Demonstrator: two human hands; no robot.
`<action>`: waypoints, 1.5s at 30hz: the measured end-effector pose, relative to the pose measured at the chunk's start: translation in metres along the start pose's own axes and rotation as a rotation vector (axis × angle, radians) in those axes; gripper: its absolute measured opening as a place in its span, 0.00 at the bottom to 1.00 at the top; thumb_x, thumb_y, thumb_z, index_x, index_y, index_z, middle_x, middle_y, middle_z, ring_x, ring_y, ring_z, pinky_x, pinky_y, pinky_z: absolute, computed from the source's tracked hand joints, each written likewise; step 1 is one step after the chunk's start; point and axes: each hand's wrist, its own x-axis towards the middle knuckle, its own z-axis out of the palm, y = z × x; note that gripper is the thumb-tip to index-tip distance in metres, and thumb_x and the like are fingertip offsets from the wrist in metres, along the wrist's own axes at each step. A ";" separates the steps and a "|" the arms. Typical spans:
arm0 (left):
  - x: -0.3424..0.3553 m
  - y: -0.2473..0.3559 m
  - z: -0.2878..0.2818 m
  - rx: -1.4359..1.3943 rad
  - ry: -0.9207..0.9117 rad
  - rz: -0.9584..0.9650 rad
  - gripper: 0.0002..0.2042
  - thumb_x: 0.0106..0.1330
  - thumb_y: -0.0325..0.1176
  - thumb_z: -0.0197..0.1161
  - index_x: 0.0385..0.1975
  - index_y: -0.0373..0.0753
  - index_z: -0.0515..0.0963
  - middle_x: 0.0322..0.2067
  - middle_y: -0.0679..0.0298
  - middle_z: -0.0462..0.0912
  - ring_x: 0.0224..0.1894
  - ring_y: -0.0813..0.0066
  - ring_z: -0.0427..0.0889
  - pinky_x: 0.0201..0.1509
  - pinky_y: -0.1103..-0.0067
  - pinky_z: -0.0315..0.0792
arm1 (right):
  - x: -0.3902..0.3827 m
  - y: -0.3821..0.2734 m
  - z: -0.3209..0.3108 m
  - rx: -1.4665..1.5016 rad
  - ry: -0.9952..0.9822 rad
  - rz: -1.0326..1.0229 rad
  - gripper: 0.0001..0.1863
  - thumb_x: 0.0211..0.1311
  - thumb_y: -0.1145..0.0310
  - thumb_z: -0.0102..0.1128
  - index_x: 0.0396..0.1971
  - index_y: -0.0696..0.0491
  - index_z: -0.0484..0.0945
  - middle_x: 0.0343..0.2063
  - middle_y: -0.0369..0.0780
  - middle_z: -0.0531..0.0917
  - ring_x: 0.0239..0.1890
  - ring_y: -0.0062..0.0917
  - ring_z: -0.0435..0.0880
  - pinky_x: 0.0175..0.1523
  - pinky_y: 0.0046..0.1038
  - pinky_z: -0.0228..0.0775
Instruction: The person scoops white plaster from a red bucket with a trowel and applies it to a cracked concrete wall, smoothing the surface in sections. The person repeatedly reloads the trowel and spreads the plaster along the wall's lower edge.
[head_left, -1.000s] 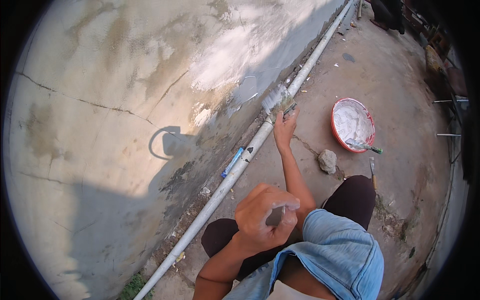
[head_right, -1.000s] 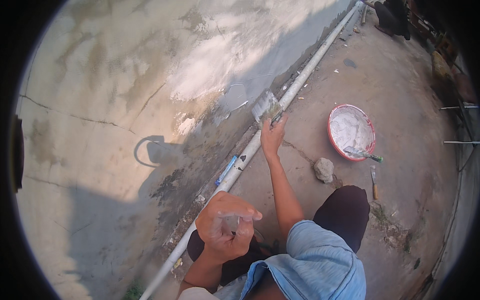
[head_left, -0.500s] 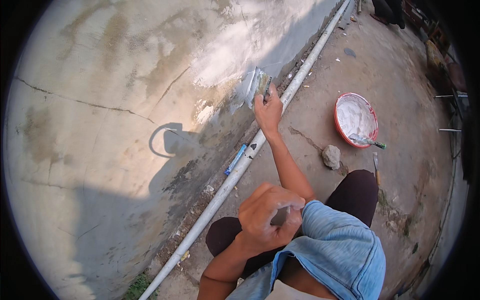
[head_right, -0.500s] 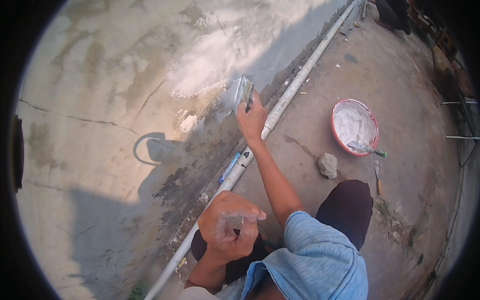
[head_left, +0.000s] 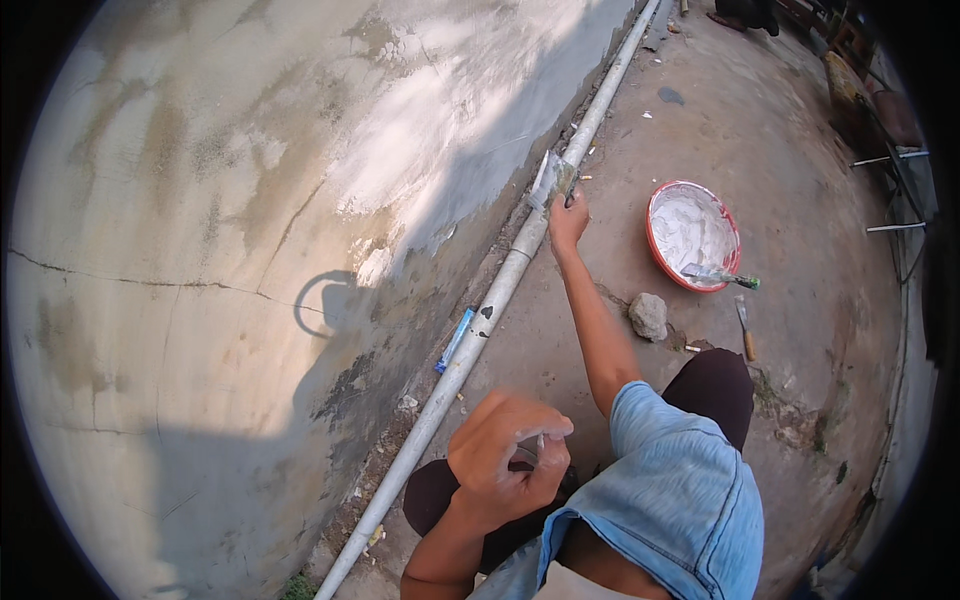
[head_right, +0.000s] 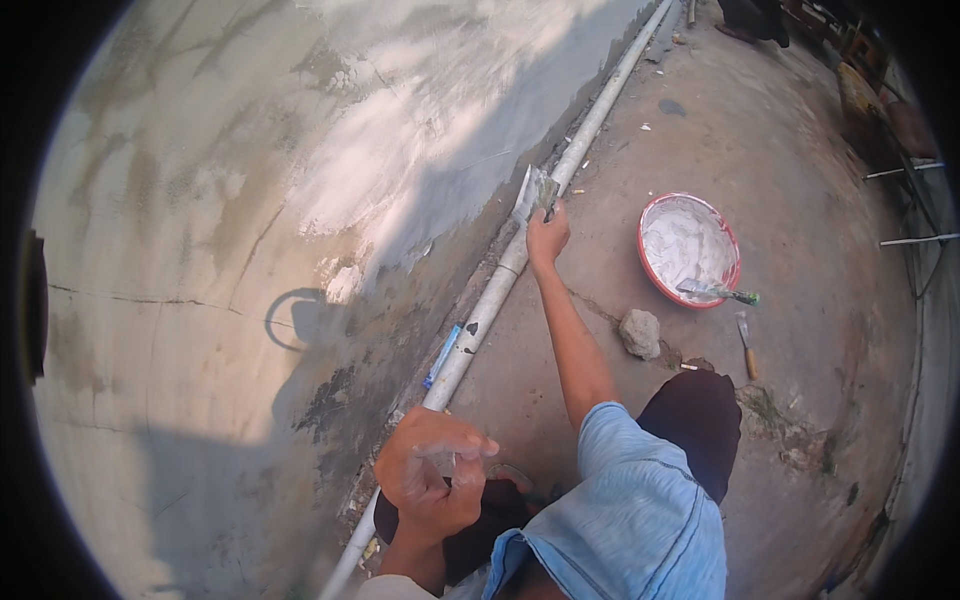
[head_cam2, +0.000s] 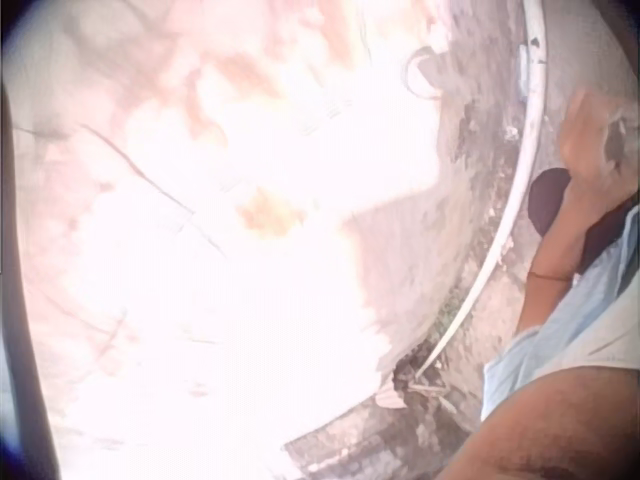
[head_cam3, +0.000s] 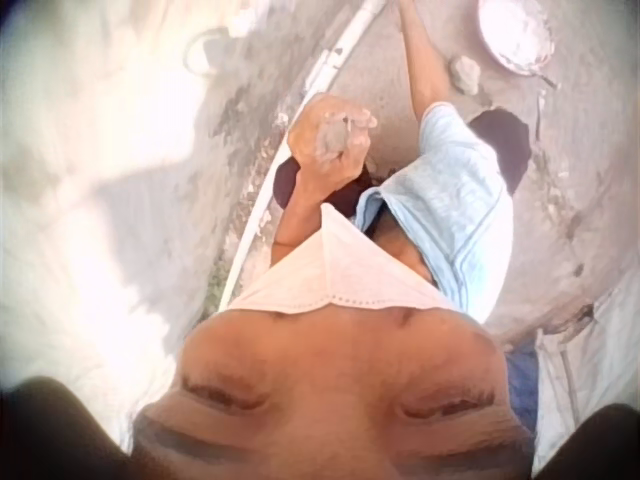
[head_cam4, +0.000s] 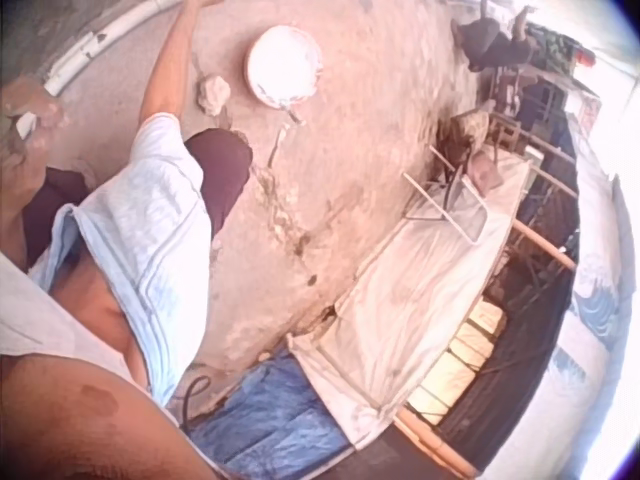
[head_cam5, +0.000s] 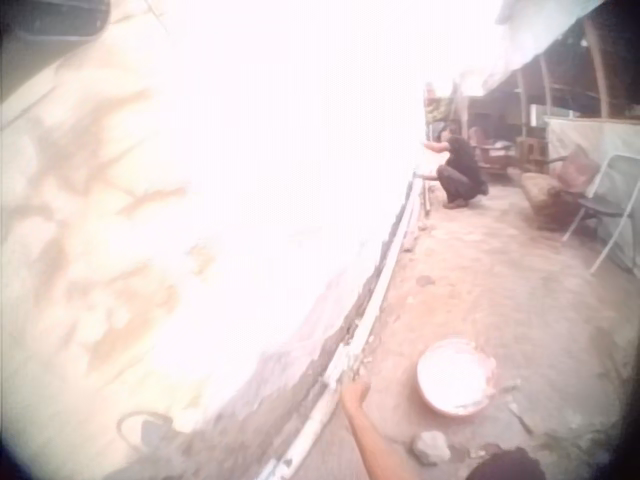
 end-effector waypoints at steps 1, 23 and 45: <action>0.003 -0.003 0.006 -0.017 -0.008 0.008 0.09 0.51 0.18 0.63 0.31 0.37 0.78 0.25 0.62 0.83 0.24 0.67 0.78 0.28 0.77 0.72 | 0.049 0.033 -0.001 -0.043 0.075 0.058 0.24 0.54 0.73 0.55 0.54 0.63 0.75 0.40 0.55 0.84 0.44 0.46 0.84 0.53 0.38 0.71; 0.009 -0.007 0.017 0.026 -0.039 0.025 0.08 0.52 0.19 0.64 0.32 0.37 0.78 0.25 0.62 0.83 0.25 0.67 0.79 0.30 0.76 0.73 | -0.159 -0.153 0.026 0.135 -0.230 -0.445 0.25 0.52 0.78 0.58 0.54 0.54 0.79 0.49 0.47 0.84 0.51 0.42 0.83 0.62 0.40 0.71; 0.009 -0.003 0.014 0.003 -0.096 0.043 0.10 0.50 0.19 0.64 0.33 0.36 0.79 0.25 0.62 0.82 0.24 0.69 0.78 0.27 0.77 0.72 | -0.275 -0.085 0.030 0.149 -0.426 -0.133 0.35 0.54 0.81 0.57 0.66 0.58 0.63 0.52 0.54 0.80 0.47 0.43 0.85 0.45 0.33 0.77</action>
